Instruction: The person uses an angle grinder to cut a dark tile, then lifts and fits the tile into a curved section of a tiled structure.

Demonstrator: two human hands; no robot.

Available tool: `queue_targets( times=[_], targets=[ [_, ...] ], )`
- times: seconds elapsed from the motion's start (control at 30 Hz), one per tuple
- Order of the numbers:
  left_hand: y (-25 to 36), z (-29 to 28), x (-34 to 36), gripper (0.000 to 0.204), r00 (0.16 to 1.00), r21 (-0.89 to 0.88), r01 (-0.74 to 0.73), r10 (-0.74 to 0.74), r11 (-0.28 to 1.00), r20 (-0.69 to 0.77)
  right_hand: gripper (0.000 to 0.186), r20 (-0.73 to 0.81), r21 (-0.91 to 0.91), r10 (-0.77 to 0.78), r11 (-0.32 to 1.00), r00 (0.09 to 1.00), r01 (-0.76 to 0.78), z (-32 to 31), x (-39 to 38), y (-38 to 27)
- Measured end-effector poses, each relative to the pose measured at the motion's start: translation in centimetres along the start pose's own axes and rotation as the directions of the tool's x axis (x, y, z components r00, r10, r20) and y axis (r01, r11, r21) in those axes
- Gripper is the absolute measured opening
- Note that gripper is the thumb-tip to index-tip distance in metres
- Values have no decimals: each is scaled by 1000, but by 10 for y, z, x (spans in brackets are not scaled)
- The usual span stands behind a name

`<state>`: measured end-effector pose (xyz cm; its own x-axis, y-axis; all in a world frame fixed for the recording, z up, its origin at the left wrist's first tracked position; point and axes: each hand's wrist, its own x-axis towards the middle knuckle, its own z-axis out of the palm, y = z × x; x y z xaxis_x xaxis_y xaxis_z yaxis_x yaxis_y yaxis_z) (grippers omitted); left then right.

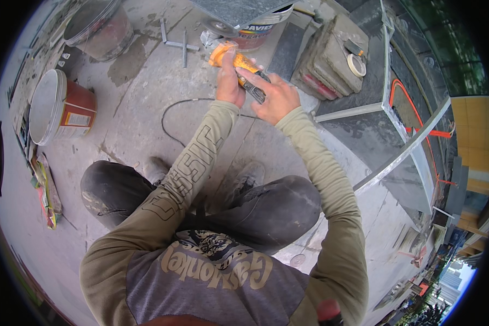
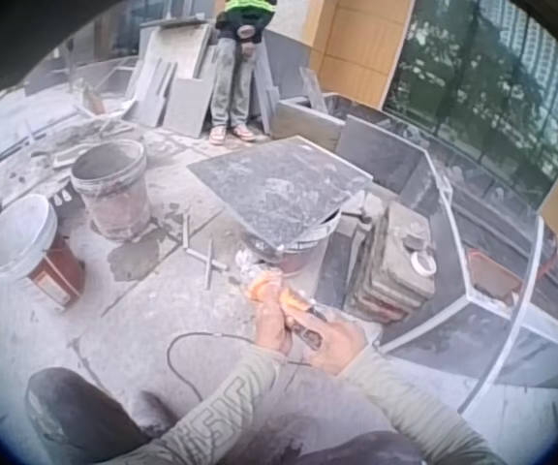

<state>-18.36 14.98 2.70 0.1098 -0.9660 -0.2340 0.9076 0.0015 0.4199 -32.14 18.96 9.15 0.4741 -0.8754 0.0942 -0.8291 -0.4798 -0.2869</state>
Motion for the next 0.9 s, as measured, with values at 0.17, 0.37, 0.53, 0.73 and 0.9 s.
queue_targets(
  times=[0.17,0.37,0.53,0.73,0.9],
  targets=[
    [-4,-2,-3,47,999,42,29,-30,999,33,85,-42,-12,-34,999,999,33,-4,-6,0],
    [-6,-4,-1,49,997,52,35,-38,998,64,85,-12,-19,-8,1000,1000,8,-5,-7,0],
    [-3,-4,2,50,998,73,30,-34,997,56,86,-1,-23,4,1000,1000,-4,-2,-3,0],
    [5,-6,9,50,997,91,29,-35,995,64,85,-24,-26,-14,1000,1000,14,2,5,-1],
    [10,-10,15,48,996,92,33,-41,995,80,87,3,-44,-12,999,1000,13,3,12,-3]
  ],
)
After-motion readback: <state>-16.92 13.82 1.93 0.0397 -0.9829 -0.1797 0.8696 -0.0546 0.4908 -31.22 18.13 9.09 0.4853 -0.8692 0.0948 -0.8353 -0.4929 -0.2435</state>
